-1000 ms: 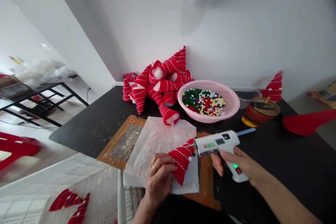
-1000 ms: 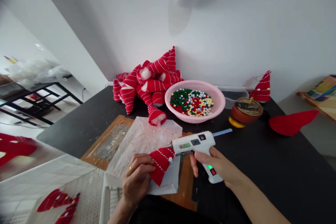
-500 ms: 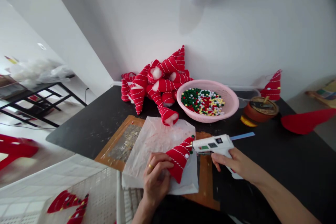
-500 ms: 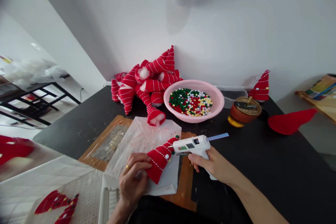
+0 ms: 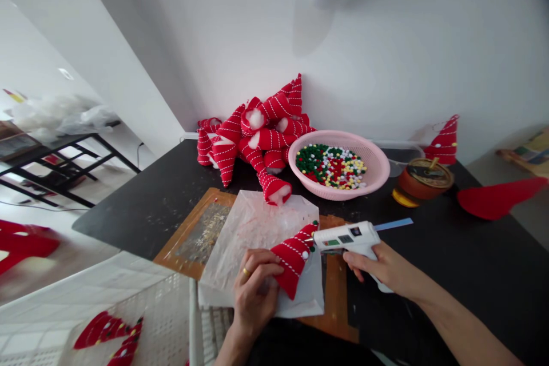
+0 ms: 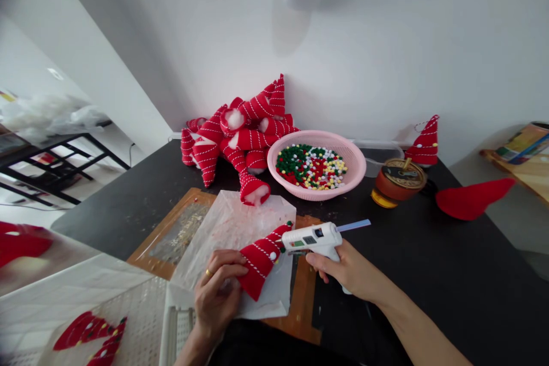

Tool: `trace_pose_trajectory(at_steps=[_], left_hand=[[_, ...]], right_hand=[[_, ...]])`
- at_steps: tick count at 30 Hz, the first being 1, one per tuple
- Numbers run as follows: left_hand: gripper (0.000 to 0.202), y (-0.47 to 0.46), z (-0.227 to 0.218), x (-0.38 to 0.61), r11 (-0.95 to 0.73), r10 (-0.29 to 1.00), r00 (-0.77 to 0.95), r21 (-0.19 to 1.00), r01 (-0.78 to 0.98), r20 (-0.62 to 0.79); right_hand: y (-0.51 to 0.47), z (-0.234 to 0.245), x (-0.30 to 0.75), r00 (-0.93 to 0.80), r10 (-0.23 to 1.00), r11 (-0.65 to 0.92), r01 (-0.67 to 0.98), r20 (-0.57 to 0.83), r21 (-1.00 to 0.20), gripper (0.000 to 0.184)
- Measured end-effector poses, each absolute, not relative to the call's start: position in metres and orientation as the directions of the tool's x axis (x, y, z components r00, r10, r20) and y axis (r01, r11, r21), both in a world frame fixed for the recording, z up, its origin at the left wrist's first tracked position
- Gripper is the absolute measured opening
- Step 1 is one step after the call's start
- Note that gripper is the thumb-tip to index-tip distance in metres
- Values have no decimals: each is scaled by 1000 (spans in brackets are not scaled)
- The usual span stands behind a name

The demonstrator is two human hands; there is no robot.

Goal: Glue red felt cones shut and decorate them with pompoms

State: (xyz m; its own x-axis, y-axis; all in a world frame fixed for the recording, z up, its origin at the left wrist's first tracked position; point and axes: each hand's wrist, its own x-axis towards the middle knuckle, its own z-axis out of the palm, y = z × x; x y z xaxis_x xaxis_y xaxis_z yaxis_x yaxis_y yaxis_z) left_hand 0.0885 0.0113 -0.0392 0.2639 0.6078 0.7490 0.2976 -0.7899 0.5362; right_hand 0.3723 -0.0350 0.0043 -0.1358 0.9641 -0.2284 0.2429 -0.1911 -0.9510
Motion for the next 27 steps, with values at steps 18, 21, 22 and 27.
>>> trace_pose_trajectory(at_steps=[18, 21, 22, 27], left_hand=[[26, 10, -38, 89, -779, 619, 246, 545, 309, 746], [25, 11, -41, 89, -783, 617, 257, 549, 292, 744], [25, 11, -42, 89, -784, 617, 260, 550, 287, 743], [22, 11, -41, 89, -759, 648, 224, 591, 275, 728]], right_hand=[[-37, 7, 371, -150, 957, -196, 292, -247, -936, 50], [-35, 10, 372, -145, 958, -199, 292, -249, -935, 51], [-35, 11, 373, -138, 958, -203, 292, -251, -935, 51], [-44, 12, 378, -74, 953, -256, 320, -293, -912, 53]])
